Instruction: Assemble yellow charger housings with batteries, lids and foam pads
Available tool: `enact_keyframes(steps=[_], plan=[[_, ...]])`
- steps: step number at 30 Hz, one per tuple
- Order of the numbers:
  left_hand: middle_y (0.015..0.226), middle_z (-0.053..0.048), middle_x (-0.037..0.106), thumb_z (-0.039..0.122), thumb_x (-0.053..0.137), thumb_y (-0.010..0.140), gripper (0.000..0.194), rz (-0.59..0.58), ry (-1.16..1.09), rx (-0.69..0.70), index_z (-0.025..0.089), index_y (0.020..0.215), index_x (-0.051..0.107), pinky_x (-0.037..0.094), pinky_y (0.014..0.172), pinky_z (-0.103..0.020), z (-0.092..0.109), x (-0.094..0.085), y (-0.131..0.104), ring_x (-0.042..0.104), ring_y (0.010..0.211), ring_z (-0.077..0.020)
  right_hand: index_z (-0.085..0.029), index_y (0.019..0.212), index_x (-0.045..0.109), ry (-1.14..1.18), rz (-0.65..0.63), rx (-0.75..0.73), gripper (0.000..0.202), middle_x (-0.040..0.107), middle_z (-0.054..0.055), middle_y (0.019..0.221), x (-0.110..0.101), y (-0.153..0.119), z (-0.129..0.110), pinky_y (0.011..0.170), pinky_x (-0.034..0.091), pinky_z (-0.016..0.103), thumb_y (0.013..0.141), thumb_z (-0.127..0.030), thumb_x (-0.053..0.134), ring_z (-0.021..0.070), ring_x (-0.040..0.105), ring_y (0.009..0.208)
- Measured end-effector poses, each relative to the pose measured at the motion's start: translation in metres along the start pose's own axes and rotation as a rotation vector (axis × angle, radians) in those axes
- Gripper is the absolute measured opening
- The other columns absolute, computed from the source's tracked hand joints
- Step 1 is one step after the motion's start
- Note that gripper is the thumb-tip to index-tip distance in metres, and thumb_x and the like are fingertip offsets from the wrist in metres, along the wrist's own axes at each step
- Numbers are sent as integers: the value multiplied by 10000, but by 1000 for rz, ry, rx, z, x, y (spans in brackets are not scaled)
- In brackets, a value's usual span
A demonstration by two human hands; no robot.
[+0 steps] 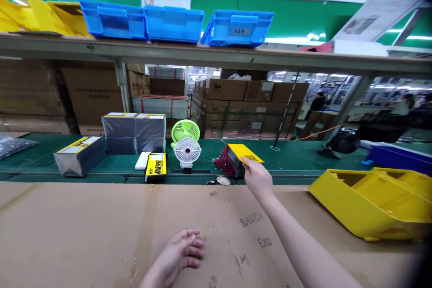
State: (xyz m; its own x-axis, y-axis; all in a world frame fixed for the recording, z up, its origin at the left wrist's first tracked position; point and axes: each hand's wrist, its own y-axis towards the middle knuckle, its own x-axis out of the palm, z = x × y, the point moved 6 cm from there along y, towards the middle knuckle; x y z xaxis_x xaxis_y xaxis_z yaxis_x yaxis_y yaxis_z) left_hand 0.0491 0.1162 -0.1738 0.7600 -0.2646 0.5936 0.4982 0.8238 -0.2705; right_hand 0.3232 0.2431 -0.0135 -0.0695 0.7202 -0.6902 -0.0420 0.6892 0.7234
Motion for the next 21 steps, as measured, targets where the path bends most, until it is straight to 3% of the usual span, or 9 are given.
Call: enact_keyframes(steps=[4,5,8,11,15,18,21], plan=[[989,-132,620,333,547,806,353,-11,19,12,138,1100,530,437,670,-301,3,3,-3,615,789,-188,-198,1221,504,393,237,-189,377,573,89,1189,-50,-35,-52,936,439,374,859,-143,418,202,530,1092],[1018,-140,615,351,540,812,372,-25,15,24,145,1121,524,436,682,-310,4,4,-4,614,816,-198,-216,1246,485,500,245,-248,414,555,90,1213,-59,-49,-68,936,442,393,845,-122,437,212,522,1107],[1127,-151,582,428,510,825,458,-101,-49,88,182,1211,483,428,762,-356,8,9,-7,585,949,-237,-239,1280,456,646,161,-411,504,527,93,1247,-71,-97,-118,928,451,411,813,-50,447,225,497,1143],[1200,-149,542,570,545,743,629,-194,-242,172,173,1228,486,389,876,-392,17,13,-12,516,1078,-276,-217,1316,408,693,24,-543,518,527,104,1253,-65,-144,-161,929,452,403,820,-72,449,228,467,1177],[1097,-190,589,702,518,655,808,-180,-474,93,72,1162,539,353,944,-421,24,10,-16,509,1089,-323,-185,1326,394,745,-168,-650,493,526,120,1260,-54,-176,-198,954,438,408,853,-291,483,244,463,1183],[1007,-177,637,632,524,701,729,-146,-478,-48,79,1176,534,386,904,-458,19,8,-19,560,1024,-337,-245,1262,473,832,-332,-545,450,542,81,1247,-53,-165,-208,984,410,420,847,-417,487,235,482,1162],[986,-147,666,530,590,701,636,-154,-398,-136,130,1192,535,407,875,-470,9,12,-23,578,1008,-346,-273,1244,492,856,-322,-181,386,521,64,1269,-56,-130,-200,1017,364,447,862,-330,478,231,446,1194]])
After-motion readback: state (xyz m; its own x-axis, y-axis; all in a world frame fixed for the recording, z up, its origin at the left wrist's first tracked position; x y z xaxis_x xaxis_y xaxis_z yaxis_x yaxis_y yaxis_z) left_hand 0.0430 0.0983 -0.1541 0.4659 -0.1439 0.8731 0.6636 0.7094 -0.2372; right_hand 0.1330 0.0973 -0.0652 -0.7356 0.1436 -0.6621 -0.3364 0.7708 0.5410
